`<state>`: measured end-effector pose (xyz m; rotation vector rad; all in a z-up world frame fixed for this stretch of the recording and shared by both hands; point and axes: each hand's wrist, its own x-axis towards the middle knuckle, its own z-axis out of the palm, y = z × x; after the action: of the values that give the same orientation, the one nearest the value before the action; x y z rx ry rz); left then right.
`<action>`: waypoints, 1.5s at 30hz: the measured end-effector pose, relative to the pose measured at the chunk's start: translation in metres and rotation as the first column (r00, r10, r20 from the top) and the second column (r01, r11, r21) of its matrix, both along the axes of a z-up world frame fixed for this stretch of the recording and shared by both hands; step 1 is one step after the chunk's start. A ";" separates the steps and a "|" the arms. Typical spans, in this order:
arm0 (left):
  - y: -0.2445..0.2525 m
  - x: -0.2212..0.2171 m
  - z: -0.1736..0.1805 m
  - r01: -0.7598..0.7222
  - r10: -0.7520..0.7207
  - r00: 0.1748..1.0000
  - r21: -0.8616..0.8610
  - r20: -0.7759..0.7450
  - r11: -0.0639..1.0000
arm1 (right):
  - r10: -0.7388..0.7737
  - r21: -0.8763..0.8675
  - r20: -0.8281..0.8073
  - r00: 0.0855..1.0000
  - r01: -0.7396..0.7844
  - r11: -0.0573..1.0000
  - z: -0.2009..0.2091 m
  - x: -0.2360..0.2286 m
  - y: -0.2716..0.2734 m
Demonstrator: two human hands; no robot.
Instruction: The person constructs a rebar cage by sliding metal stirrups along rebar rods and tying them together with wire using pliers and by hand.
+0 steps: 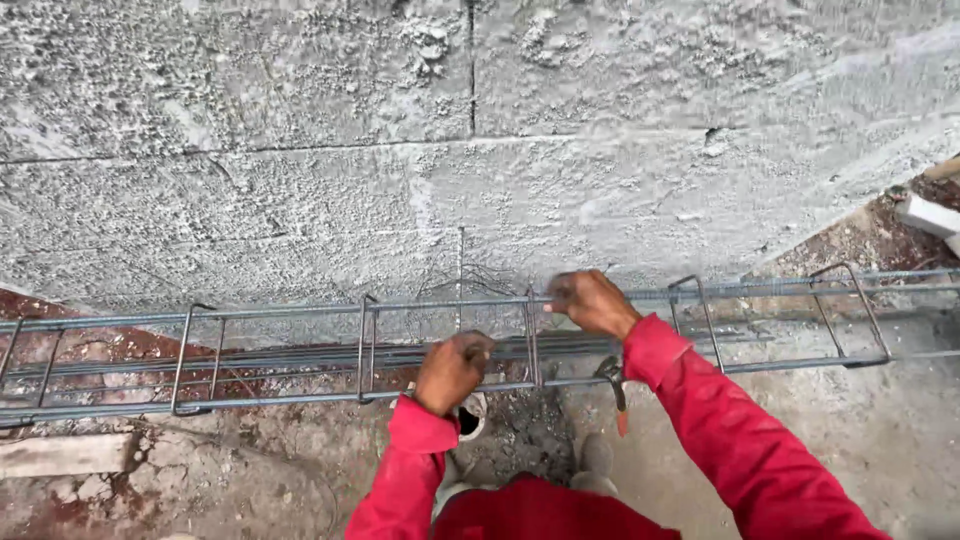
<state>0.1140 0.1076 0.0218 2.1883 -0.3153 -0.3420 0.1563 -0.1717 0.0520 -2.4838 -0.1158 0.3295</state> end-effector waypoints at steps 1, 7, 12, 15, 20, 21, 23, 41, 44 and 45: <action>0.001 -0.004 0.000 -0.023 0.022 0.997 -0.016 -0.073 1.000 | -0.032 -0.024 0.028 0.999 0.033 0.999 0.007 -0.005 0.007; -0.019 0.017 -0.015 -0.075 0.078 0.997 0.075 -0.028 0.994 | -0.116 0.097 -0.043 0.992 0.120 0.988 0.039 0.001 0.020; -0.054 0.036 -0.033 -0.325 0.218 0.904 -0.260 -0.368 0.909 | -0.134 0.097 -0.068 0.989 0.141 0.985 0.041 0.003 0.018; -0.063 0.042 -0.040 -0.525 0.165 0.785 -0.500 -0.597 0.689 | -0.130 0.129 -0.121 0.984 0.145 0.981 0.030 0.006 0.017; -0.089 0.048 -0.057 -0.707 0.058 0.602 -0.497 -0.797 0.503 | -0.108 0.362 -0.227 0.968 0.187 0.913 0.014 0.024 0.004; -0.094 0.049 -0.064 -0.738 0.068 0.589 -0.501 -0.806 0.451 | -0.115 0.349 -0.219 0.969 0.188 0.918 0.008 0.021 0.005; -0.104 0.064 -0.069 -0.740 0.118 0.624 -0.536 -0.773 0.406 | -0.139 0.323 -0.165 0.976 0.187 0.928 0.003 0.034 0.010; -0.071 0.043 -0.054 -0.258 0.262 0.965 -0.294 -0.025 0.920 | -0.501 0.227 -0.259 0.826 0.556 0.799 -0.013 0.039 0.039; -0.091 0.047 -0.050 -0.378 0.396 0.918 -0.381 -0.033 0.844 | -0.451 0.459 -0.117 0.885 0.451 0.765 -0.025 0.045 0.028; -0.092 0.044 -0.045 -0.457 0.401 0.889 -0.411 -0.219 0.789 | -0.396 0.513 -0.077 0.915 0.377 0.771 -0.031 0.043 0.025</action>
<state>0.1575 0.0154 -0.0235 1.6993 0.1693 -0.1218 0.1992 -0.1470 0.0214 -1.9074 0.2656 0.0588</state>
